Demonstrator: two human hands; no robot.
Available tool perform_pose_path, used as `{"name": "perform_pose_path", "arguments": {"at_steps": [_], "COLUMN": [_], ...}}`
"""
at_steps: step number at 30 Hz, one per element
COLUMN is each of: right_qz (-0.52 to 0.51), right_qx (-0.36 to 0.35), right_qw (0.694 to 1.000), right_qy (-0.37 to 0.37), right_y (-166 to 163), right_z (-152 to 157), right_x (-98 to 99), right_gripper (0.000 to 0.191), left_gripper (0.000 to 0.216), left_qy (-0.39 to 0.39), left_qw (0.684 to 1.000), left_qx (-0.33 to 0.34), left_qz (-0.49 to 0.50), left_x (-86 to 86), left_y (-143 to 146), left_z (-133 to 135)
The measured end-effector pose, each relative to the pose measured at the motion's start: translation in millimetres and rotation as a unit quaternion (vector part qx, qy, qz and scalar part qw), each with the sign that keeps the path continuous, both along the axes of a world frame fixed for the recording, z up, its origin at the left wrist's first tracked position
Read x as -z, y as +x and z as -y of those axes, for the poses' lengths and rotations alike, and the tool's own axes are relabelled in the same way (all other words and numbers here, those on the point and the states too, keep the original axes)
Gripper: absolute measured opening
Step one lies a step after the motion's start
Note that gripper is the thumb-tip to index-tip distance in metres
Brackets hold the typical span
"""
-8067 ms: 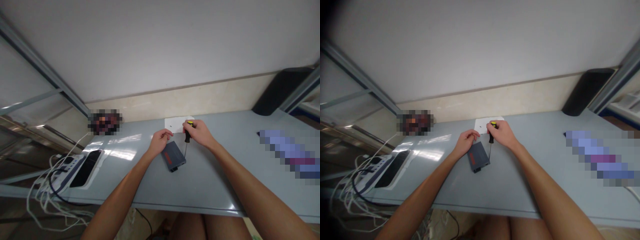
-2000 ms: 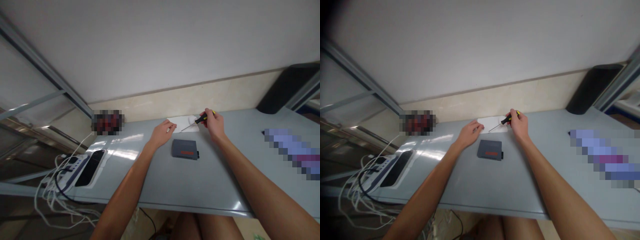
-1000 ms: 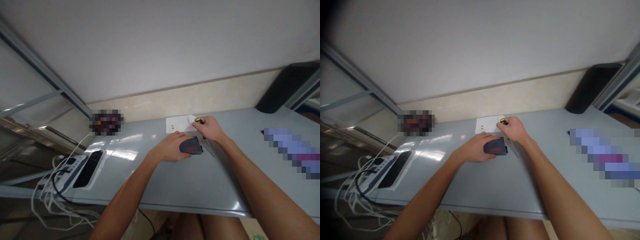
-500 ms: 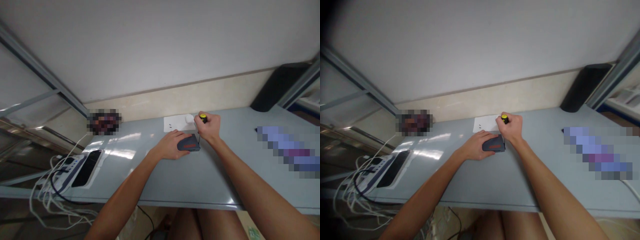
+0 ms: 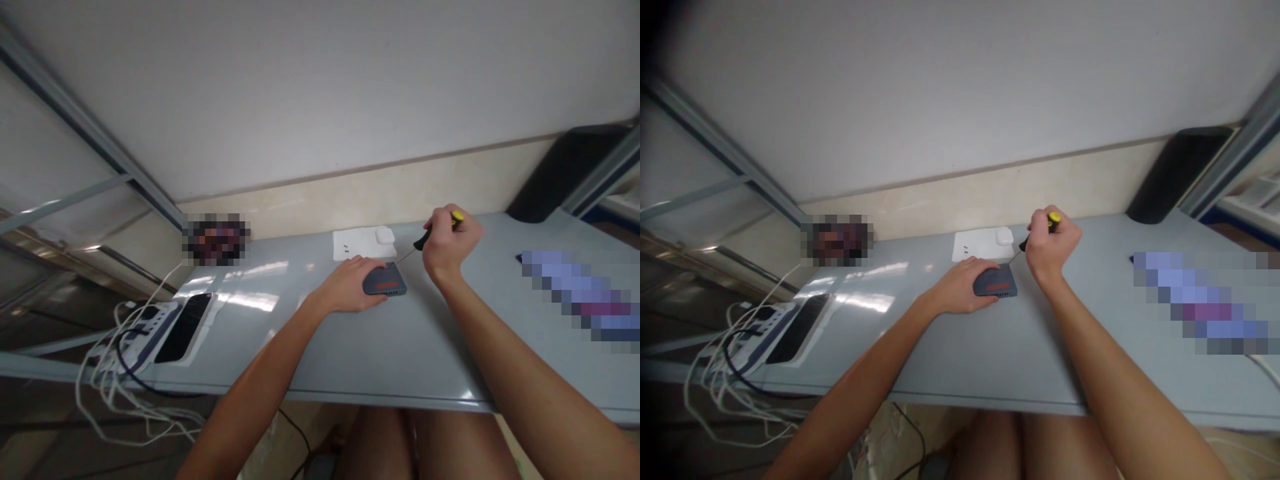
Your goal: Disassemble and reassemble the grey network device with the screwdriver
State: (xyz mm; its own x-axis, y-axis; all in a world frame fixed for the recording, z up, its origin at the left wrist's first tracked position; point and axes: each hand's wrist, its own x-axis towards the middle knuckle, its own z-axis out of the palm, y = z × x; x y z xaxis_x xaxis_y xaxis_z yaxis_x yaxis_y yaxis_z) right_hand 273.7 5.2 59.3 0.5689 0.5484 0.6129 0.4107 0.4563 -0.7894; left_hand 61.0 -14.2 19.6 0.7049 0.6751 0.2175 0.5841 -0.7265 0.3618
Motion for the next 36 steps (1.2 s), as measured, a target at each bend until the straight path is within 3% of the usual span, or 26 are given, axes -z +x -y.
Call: {"name": "perform_pose_path", "arguments": {"at_steps": [3, 6, 11, 19, 29, 32, 36], "right_qz": [-0.055, -0.023, 0.008, 0.058, 0.138, 0.148, 0.088], "right_qx": [-0.033, -0.1, -0.154, -0.168, -0.193, -0.19, -0.184], "right_qw": [0.998, 0.994, 0.985, 0.981, 0.969, 0.967, 0.973], "right_qy": [-0.011, -0.032, -0.079, -0.076, -0.073, -0.077, -0.106], "right_y": [-9, -24, -37, -45, -46, -46, -41], "right_z": [0, 3, 7, 15, 14, 11, 4], "right_x": [-4.4, -1.5, 7.1, 6.5, 10.3, 14.0, 20.1], "right_gripper": [0.033, 0.03, 0.034, 0.035, 0.035, 0.034, 0.032], "left_gripper": [0.069, 0.07, 0.068, 0.073, 0.117, 0.111, 0.094], "left_qy": [-0.033, -0.05, -0.064, -0.071, -0.151, -0.166, -0.164], "left_qw": [0.998, 0.996, 0.994, 0.994, 0.985, 0.983, 0.984], "left_qx": [-0.05, -0.064, -0.066, -0.063, -0.047, -0.033, -0.014], "left_qz": [0.016, 0.036, 0.052, 0.06, 0.065, 0.071, 0.063], "left_x": [1.9, 3.4, 3.3, 1.9, 2.4, 0.5, -4.6], "left_y": [1, 2, 2, 3, -23, -27, -31], "left_z": [1, 1, 1, -1, -16, -17, -17]}}
